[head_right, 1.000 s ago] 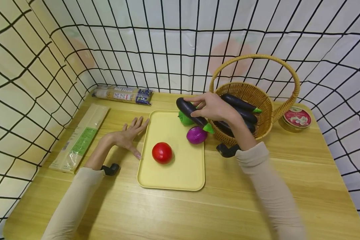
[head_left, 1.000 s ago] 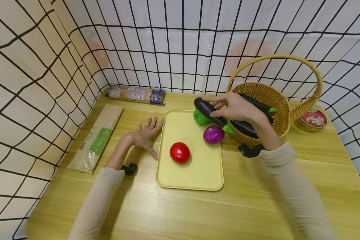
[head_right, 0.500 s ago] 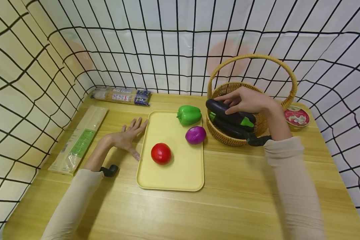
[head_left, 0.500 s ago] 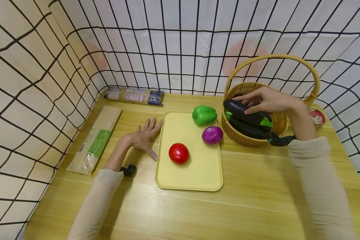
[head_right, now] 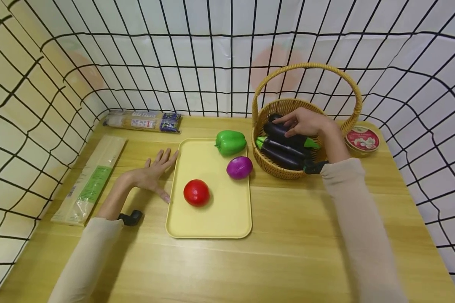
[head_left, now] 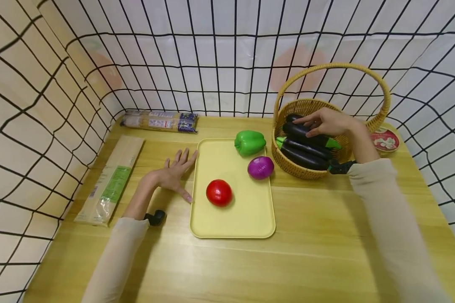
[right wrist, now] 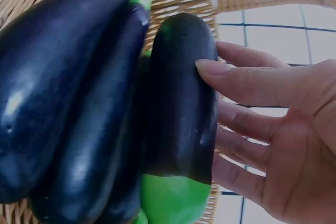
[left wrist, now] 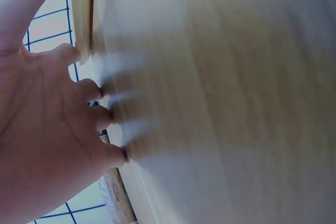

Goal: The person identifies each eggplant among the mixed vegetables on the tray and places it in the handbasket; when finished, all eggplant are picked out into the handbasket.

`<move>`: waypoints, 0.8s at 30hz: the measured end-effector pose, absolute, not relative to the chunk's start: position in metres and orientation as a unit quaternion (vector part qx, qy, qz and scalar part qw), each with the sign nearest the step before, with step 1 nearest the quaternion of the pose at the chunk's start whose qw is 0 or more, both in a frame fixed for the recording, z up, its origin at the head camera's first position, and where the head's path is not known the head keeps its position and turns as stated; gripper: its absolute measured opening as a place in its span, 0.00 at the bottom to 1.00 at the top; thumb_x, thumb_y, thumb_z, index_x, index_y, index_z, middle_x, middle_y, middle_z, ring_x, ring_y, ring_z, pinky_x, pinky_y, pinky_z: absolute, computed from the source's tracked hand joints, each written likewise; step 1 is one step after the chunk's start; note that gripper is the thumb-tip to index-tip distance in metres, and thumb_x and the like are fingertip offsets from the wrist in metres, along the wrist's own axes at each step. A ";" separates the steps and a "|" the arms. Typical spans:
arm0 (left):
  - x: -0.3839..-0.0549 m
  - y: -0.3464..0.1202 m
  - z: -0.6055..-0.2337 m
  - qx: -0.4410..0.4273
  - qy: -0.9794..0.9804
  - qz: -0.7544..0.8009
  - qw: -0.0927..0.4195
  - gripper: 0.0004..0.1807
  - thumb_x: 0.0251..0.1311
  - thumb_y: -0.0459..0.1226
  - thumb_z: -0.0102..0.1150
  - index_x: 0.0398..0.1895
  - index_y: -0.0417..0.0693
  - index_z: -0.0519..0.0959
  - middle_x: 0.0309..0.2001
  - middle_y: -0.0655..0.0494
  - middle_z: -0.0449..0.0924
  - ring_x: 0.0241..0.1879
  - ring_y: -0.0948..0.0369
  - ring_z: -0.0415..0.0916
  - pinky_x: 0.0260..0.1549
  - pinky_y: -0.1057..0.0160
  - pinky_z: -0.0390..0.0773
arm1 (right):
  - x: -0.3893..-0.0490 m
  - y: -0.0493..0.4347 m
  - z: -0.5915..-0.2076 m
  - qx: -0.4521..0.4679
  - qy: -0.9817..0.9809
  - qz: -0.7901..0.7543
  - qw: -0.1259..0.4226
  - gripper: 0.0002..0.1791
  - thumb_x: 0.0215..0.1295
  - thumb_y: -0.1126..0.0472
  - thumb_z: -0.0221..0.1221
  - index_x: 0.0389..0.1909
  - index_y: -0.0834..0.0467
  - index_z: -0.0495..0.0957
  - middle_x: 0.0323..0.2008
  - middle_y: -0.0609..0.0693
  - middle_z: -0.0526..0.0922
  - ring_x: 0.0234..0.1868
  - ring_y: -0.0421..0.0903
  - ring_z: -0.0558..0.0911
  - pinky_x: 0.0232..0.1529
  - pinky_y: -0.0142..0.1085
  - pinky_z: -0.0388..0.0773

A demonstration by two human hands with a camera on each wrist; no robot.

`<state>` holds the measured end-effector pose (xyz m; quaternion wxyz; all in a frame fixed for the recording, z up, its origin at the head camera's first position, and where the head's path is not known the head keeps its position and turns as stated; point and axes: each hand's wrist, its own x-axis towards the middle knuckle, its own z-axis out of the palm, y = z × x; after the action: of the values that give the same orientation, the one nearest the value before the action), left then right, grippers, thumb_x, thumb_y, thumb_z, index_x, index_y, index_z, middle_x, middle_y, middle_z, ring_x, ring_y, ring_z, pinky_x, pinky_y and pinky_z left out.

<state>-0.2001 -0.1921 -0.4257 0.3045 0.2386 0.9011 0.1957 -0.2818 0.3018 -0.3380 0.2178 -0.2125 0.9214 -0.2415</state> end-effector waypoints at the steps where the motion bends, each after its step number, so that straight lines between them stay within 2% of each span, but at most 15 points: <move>1: -0.200 -0.192 -0.425 0.240 0.902 0.197 0.301 0.84 0.41 0.56 0.84 0.83 0.50 0.24 0.80 0.35 0.11 0.79 0.36 0.09 0.72 0.25 0.20 | -0.284 0.301 -0.339 -0.213 0.922 -0.241 0.217 0.29 0.72 0.66 0.63 0.72 0.58 0.72 0.65 0.75 0.75 0.67 0.70 0.75 0.41 0.32 0.79; 2: -0.200 -0.192 -0.424 0.241 0.902 0.196 0.298 0.84 0.41 0.56 0.84 0.83 0.50 0.24 0.80 0.34 0.11 0.79 0.36 0.09 0.72 0.24 0.21 | -0.285 0.301 -0.341 -0.213 0.922 -0.241 0.217 0.29 0.71 0.66 0.63 0.72 0.59 0.72 0.65 0.75 0.75 0.67 0.70 0.75 0.41 0.34 0.80; 6: -0.198 -0.193 -0.423 0.243 0.902 0.201 0.296 0.84 0.40 0.57 0.84 0.83 0.48 0.25 0.80 0.32 0.12 0.79 0.34 0.10 0.72 0.23 0.22 | -0.287 0.300 -0.346 -0.200 0.919 -0.255 0.227 0.28 0.71 0.68 0.63 0.71 0.61 0.73 0.66 0.76 0.74 0.67 0.70 0.76 0.52 0.44 0.85; 11: -0.192 -0.195 -0.423 0.240 0.900 0.212 0.296 0.84 0.40 0.57 0.84 0.84 0.47 0.26 0.80 0.31 0.13 0.79 0.33 0.11 0.71 0.22 0.23 | -0.286 0.296 -0.350 -0.194 0.918 -0.264 0.223 0.28 0.69 0.69 0.64 0.70 0.61 0.74 0.65 0.75 0.75 0.66 0.69 0.76 0.60 0.54 0.82; 17: -0.188 -0.195 -0.425 0.241 0.898 0.214 0.301 0.83 0.41 0.56 0.84 0.84 0.48 0.25 0.80 0.32 0.12 0.79 0.33 0.10 0.71 0.22 0.22 | -0.284 0.298 -0.354 -0.182 0.918 -0.262 0.233 0.29 0.70 0.67 0.65 0.71 0.59 0.74 0.66 0.75 0.74 0.66 0.70 0.76 0.61 0.56 0.81; 24: -0.196 -0.193 -0.423 0.247 0.900 0.206 0.294 0.83 0.41 0.55 0.84 0.84 0.47 0.25 0.80 0.32 0.12 0.79 0.34 0.10 0.71 0.22 0.22 | -0.286 0.310 -0.355 -0.191 0.918 -0.272 0.218 0.28 0.71 0.62 0.65 0.72 0.56 0.74 0.69 0.72 0.74 0.68 0.69 0.75 0.64 0.58 0.78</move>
<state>-0.1963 -0.1929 -0.4229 0.2942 0.2474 0.9000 0.2055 -0.2863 0.3104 -0.3552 0.2181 -0.1915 0.9176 -0.2717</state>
